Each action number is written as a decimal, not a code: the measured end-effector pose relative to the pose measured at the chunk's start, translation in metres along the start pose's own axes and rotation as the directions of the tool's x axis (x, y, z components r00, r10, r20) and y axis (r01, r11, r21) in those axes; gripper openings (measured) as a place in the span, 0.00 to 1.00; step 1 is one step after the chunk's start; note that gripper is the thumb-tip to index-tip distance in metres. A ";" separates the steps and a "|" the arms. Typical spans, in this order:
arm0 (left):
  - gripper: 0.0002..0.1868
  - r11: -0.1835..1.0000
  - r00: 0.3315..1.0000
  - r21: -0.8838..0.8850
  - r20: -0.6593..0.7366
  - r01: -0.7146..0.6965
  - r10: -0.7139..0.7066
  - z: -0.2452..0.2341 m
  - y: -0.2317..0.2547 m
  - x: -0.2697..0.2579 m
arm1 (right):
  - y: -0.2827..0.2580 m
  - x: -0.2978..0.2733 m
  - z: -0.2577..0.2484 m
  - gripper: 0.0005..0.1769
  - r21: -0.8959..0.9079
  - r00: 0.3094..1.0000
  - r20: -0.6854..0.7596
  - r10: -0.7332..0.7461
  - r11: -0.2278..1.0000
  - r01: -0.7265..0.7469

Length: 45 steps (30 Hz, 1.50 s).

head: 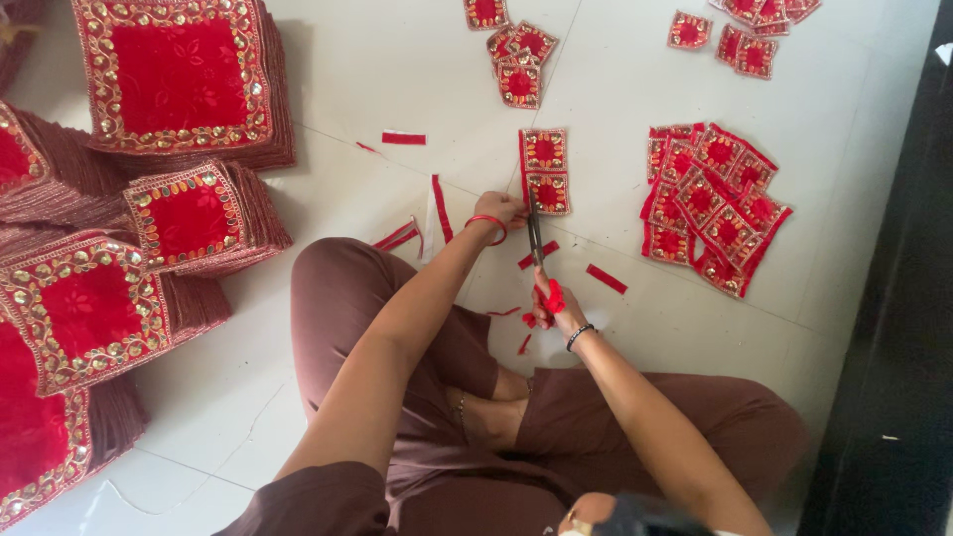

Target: The person sits on the floor and uses shears to cut individual decorative red fabric squares from a larger strip, placing the cut squares into a pile.

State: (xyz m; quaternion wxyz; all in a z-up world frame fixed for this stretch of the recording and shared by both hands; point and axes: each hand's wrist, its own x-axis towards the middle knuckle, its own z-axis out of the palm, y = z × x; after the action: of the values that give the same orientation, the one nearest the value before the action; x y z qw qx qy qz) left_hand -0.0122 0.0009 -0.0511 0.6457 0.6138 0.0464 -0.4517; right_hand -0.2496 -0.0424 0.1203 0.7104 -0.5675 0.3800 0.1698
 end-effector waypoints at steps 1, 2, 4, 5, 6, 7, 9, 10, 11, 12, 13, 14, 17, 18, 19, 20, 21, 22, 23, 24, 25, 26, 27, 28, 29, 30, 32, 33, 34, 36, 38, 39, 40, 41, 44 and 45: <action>0.08 1.000 1.000 -0.005 0.000 0.005 -0.005 0.000 0.000 0.001 | 0.000 0.001 0.000 0.38 0.011 1.000 0.007 -0.012 1.000 0.012; 0.08 1.000 1.000 -0.005 0.000 0.008 -0.008 -0.001 -0.001 0.001 | 0.000 0.002 0.000 0.38 0.012 1.000 0.007 -0.009 1.000 0.009; 0.07 1.000 1.000 0.016 0.001 -0.026 0.026 -0.001 -0.001 0.001 | 0.001 0.003 0.000 0.38 0.016 1.000 -0.004 -0.016 1.000 0.016; 0.07 1.000 1.000 0.013 0.000 -0.025 0.025 0.000 0.000 0.001 | 0.001 0.004 0.000 0.38 0.014 1.000 -0.004 -0.014 1.000 0.014; 0.07 1.000 1.000 0.027 -0.006 -0.012 0.012 0.000 0.001 0.002 | 0.001 0.004 0.000 0.39 -0.006 1.000 -0.001 -0.014 1.000 0.014; 0.07 0.999 1.000 0.041 -0.011 0.000 0.000 0.001 0.001 0.002 | 0.002 0.004 0.001 0.39 -0.026 1.000 0.001 -0.015 1.000 0.015; 0.07 0.999 1.000 0.040 -0.009 -0.001 0.001 0.001 0.002 0.001 | 0.001 0.003 0.003 0.39 -0.011 1.000 -0.005 -0.009 1.000 0.009; 0.07 0.999 1.000 0.040 -0.007 -0.004 0.004 0.001 0.002 0.000 | 0.000 0.003 0.004 0.38 0.006 1.000 -0.011 -0.005 1.000 0.005; 0.07 0.999 1.000 0.041 -0.006 -0.003 0.003 0.001 0.001 -0.001 | 0.000 0.002 0.004 0.38 0.007 1.000 -0.012 -0.004 1.000 0.004; 0.07 0.999 1.000 0.028 0.011 -0.022 0.021 0.001 0.001 -0.002 | -0.001 0.002 0.004 0.38 0.008 1.000 -0.020 -0.016 1.000 0.016; 0.07 0.999 0.999 0.016 0.030 -0.040 0.040 0.002 0.001 -0.003 | -0.001 0.002 0.004 0.37 0.010 0.999 -0.029 -0.027 1.000 0.028; 0.07 0.999 0.999 0.017 0.031 -0.039 0.039 0.002 0.001 -0.003 | 0.000 0.002 0.004 0.37 0.012 0.999 -0.031 -0.027 1.000 0.027; 0.07 1.000 0.999 -0.001 0.033 -0.022 0.023 0.001 0.000 -0.001 | 0.005 0.008 0.003 0.38 0.042 1.000 -0.002 -0.030 0.999 0.030; 0.06 1.000 0.999 0.010 0.034 -0.027 0.027 0.002 -0.002 0.000 | 0.009 0.010 0.003 0.37 0.063 0.999 -0.023 -0.028 0.998 0.030; 0.06 0.999 0.999 0.021 0.037 -0.034 0.033 0.003 -0.002 0.001 | 0.011 0.012 0.004 0.36 0.084 0.999 -0.046 -0.028 0.996 0.032; 0.06 0.999 0.999 0.019 0.040 -0.035 0.034 0.001 -0.004 0.002 | 0.014 0.014 0.005 0.36 0.082 0.998 -0.050 -0.029 0.996 0.033; 0.05 0.999 0.999 0.024 0.035 -0.035 0.034 0.001 -0.005 0.003 | 0.016 0.016 0.006 0.35 0.082 0.998 -0.059 -0.018 0.996 0.023; 0.05 0.999 0.999 0.029 0.031 -0.035 0.034 0.001 -0.006 0.004 | 0.018 0.016 0.006 0.34 0.083 0.998 -0.068 -0.007 0.996 0.013; 0.05 0.999 0.999 0.027 0.037 -0.035 0.034 0.002 -0.006 0.004 | 0.020 0.015 0.006 0.34 0.082 0.997 -0.074 -0.008 0.997 0.014; 0.05 0.999 0.999 0.030 0.034 -0.032 0.031 0.003 -0.006 0.003 | 0.022 0.014 0.006 0.34 0.066 0.997 -0.067 -0.029 0.997 0.034; 0.06 0.999 0.999 0.034 0.024 -0.030 0.029 0.002 -0.003 0.000 | 0.022 0.014 0.007 0.33 0.051 0.997 -0.051 -0.052 0.997 0.054; 0.06 0.999 0.999 0.035 0.024 -0.031 0.031 0.002 0.002 -0.004 | 0.022 0.013 0.007 0.33 0.051 0.997 -0.051 -0.053 0.997 0.056; 0.06 0.998 0.999 0.046 0.019 -0.035 0.034 0.003 0.006 -0.010 | 0.022 0.013 0.007 0.33 0.043 0.998 -0.050 -0.050 0.998 0.052; 0.07 0.998 0.999 0.057 0.014 -0.038 0.038 0.004 0.012 -0.018 | 0.022 0.013 0.007 0.33 0.035 0.998 -0.050 -0.046 0.998 0.048; 0.07 0.998 0.999 0.055 0.013 -0.038 0.037 0.007 0.017 -0.026 | 0.021 0.012 0.007 0.33 0.033 0.998 -0.049 -0.045 0.998 0.047; 0.09 0.985 0.990 0.143 -0.082 -0.100 0.113 0.011 0.022 -0.034 | 0.021 0.012 0.006 0.33 0.029 0.997 -0.057 -0.043 0.999 0.044; 0.11 0.959 0.966 0.238 -0.170 -0.152 0.195 0.015 0.031 -0.044 | 0.019 0.012 0.006 0.32 0.025 0.997 -0.063 -0.041 0.999 0.043; 0.14 0.912 0.914 0.328 -0.234 -0.247 0.332 0.017 0.032 -0.045 | 0.018 0.011 0.007 0.32 0.034 0.997 -0.062 -0.034 0.999 0.036; 0.16 0.846 0.840 0.421 -0.281 -0.327 0.465 0.017 0.031 -0.044 | 0.017 0.010 0.007 0.33 0.043 0.998 -0.061 -0.027 0.999 0.029; 0.12 0.867 0.863 0.389 -0.267 -0.310 0.428 0.014 0.026 -0.036 | 0.015 0.007 0.007 0.33 0.018 0.998 -0.058 -0.018 1.000 0.019; 0.10 0.888 0.884 0.357 -0.255 -0.290 0.392 0.010 0.021 -0.027 | 0.011 0.006 0.009 0.33 -0.009 0.999 -0.052 -0.008 1.000 0.008; 0.11 0.883 0.885 0.375 -0.251 -0.283 0.391 0.009 0.019 -0.024 | 0.010 0.006 0.008 0.33 -0.021 0.999 -0.053 -0.011 1.000 0.010; 0.13 0.877 0.887 0.394 -0.247 -0.277 0.390 0.009 0.017 -0.022 | 0.008 0.006 0.008 0.33 -0.034 0.998 -0.053 -0.014 0.999 0.012; 0.13 0.877 0.887 0.396 -0.248 -0.274 0.389 0.009 0.016 -0.021 | 0.006 0.006 0.008 0.33 -0.032 0.999 -0.051 -0.013 0.999 0.011; 0.14 0.890 0.893 0.376 -0.259 -0.258 0.368 0.010 0.017 -0.021 | 0.001 0.010 0.004 0.35 -0.068 0.998 -0.045 -0.037 0.997 0.034; 0.15 0.901 0.898 0.340 -0.249 -0.270 0.363 0.009 0.018 -0.020 | 0.000 0.013 0.002 0.35 -0.075 0.998 -0.041 -0.040 0.997 0.037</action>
State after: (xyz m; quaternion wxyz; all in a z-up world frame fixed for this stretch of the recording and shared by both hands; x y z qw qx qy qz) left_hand -0.0167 0.0010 -0.0229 0.5964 0.7654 -0.0240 -0.2405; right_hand -0.2406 -0.0429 0.1109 0.6838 -0.6041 0.3776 0.1579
